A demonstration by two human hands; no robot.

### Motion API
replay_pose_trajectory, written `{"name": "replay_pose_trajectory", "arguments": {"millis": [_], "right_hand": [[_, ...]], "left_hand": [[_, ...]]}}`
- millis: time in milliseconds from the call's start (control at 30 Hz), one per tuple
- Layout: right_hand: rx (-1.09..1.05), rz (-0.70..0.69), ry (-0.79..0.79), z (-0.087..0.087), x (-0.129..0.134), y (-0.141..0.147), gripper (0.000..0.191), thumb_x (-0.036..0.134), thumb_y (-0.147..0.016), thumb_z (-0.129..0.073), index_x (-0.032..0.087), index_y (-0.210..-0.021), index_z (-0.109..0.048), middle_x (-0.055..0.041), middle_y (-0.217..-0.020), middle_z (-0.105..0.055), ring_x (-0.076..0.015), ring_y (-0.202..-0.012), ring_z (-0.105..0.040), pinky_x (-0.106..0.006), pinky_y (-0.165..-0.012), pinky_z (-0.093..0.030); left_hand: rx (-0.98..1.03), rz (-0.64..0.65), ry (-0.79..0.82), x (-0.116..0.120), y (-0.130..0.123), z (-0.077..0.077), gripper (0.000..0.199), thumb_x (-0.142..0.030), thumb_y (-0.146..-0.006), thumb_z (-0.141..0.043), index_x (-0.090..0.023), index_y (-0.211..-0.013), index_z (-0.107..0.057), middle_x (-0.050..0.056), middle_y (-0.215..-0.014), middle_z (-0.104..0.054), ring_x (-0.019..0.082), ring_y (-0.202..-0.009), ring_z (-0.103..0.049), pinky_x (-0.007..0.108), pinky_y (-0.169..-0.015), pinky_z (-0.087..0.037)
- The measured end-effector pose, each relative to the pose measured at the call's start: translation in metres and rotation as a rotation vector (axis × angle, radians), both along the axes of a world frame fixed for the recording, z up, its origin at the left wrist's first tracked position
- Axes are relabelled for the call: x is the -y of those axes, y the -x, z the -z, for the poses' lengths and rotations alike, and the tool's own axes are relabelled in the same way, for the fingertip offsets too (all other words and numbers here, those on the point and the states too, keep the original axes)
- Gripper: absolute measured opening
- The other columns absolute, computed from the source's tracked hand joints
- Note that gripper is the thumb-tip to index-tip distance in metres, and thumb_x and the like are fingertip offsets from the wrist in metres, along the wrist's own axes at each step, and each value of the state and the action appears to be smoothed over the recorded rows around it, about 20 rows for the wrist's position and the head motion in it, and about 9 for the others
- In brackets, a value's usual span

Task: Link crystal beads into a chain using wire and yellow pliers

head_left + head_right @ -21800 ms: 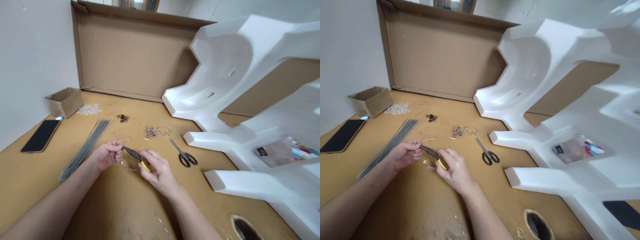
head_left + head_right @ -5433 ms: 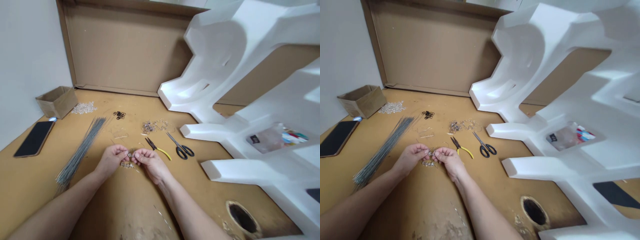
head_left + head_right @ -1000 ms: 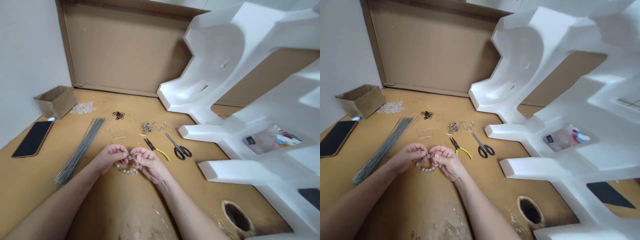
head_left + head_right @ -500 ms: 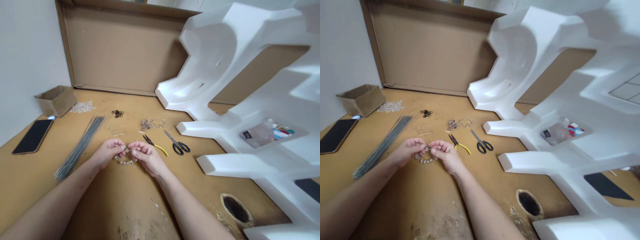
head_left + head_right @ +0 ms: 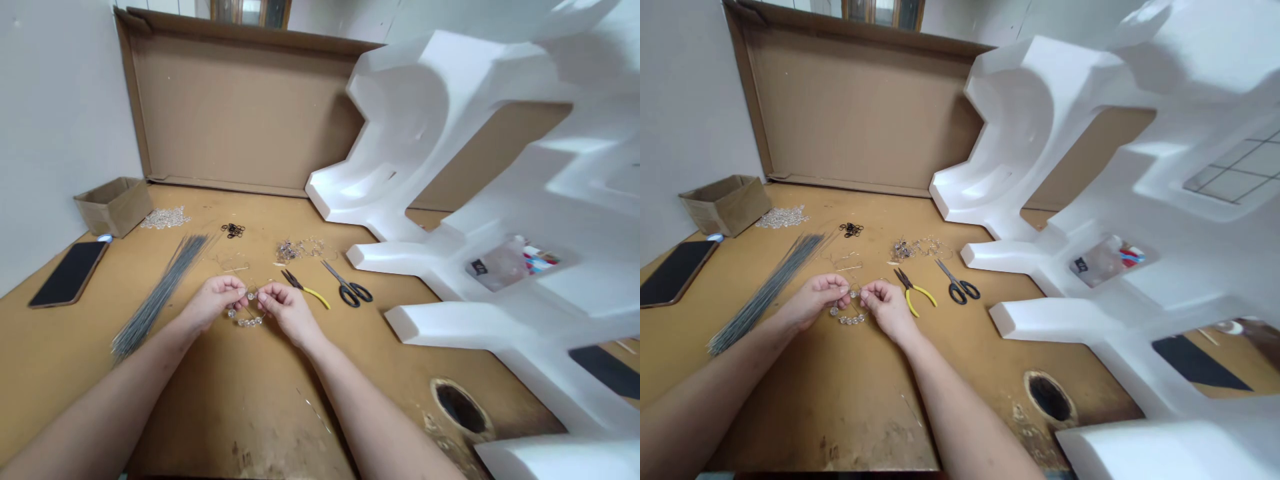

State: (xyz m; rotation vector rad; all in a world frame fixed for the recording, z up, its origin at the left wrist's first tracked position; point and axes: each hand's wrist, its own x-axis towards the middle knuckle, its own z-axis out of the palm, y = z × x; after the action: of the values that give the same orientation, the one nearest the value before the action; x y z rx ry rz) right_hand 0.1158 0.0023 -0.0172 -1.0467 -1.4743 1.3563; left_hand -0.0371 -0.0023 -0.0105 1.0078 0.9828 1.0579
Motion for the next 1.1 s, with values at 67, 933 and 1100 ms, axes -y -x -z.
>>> {"name": "replay_pose_trajectory", "arguments": {"millis": [67,933,1100], "right_hand": [[0.016,-0.001,-0.018,-0.0008,0.0012,0.0,0.021,0.036,-0.066,-0.062,0.016,-0.06,-0.056,0.0034,-0.052,-0.051,-0.0074,-0.047,-0.037,-0.023,-0.049,-0.028],[-0.07,0.07,-0.006,-0.0022,-0.0005,-0.0004,0.013,0.028,-0.063,-0.064,0.016,-0.06,-0.057,0.0041,-0.05,-0.052,-0.0071,-0.046,-0.039,-0.022,-0.05,-0.029],[-0.019,0.13,-0.058,-0.0022,0.0012,0.001,0.009,0.024,-0.064,-0.06,0.016,-0.06,-0.058,0.0043,-0.051,-0.053,-0.0075,-0.047,-0.041,-0.022,-0.051,-0.031]], "left_hand": [[-0.003,0.006,-0.007,-0.0002,0.0006,-0.0001,0.014,-0.022,-0.056,-0.066,-0.014,-0.055,-0.055,-0.001,-0.049,-0.059,0.008,-0.047,-0.05,0.021,-0.052,-0.037],[-0.05,0.084,-0.024,-0.0019,0.0043,0.002,0.015,-0.022,-0.052,-0.065,-0.014,-0.057,-0.054,0.0,-0.048,-0.059,0.008,-0.047,-0.048,0.022,-0.052,-0.034],[-0.033,0.036,-0.013,-0.0022,0.0039,0.0019,0.016,-0.023,-0.051,-0.066,-0.015,-0.057,-0.053,-0.001,-0.048,-0.059,0.008,-0.048,-0.049,0.021,-0.051,-0.034]]}}
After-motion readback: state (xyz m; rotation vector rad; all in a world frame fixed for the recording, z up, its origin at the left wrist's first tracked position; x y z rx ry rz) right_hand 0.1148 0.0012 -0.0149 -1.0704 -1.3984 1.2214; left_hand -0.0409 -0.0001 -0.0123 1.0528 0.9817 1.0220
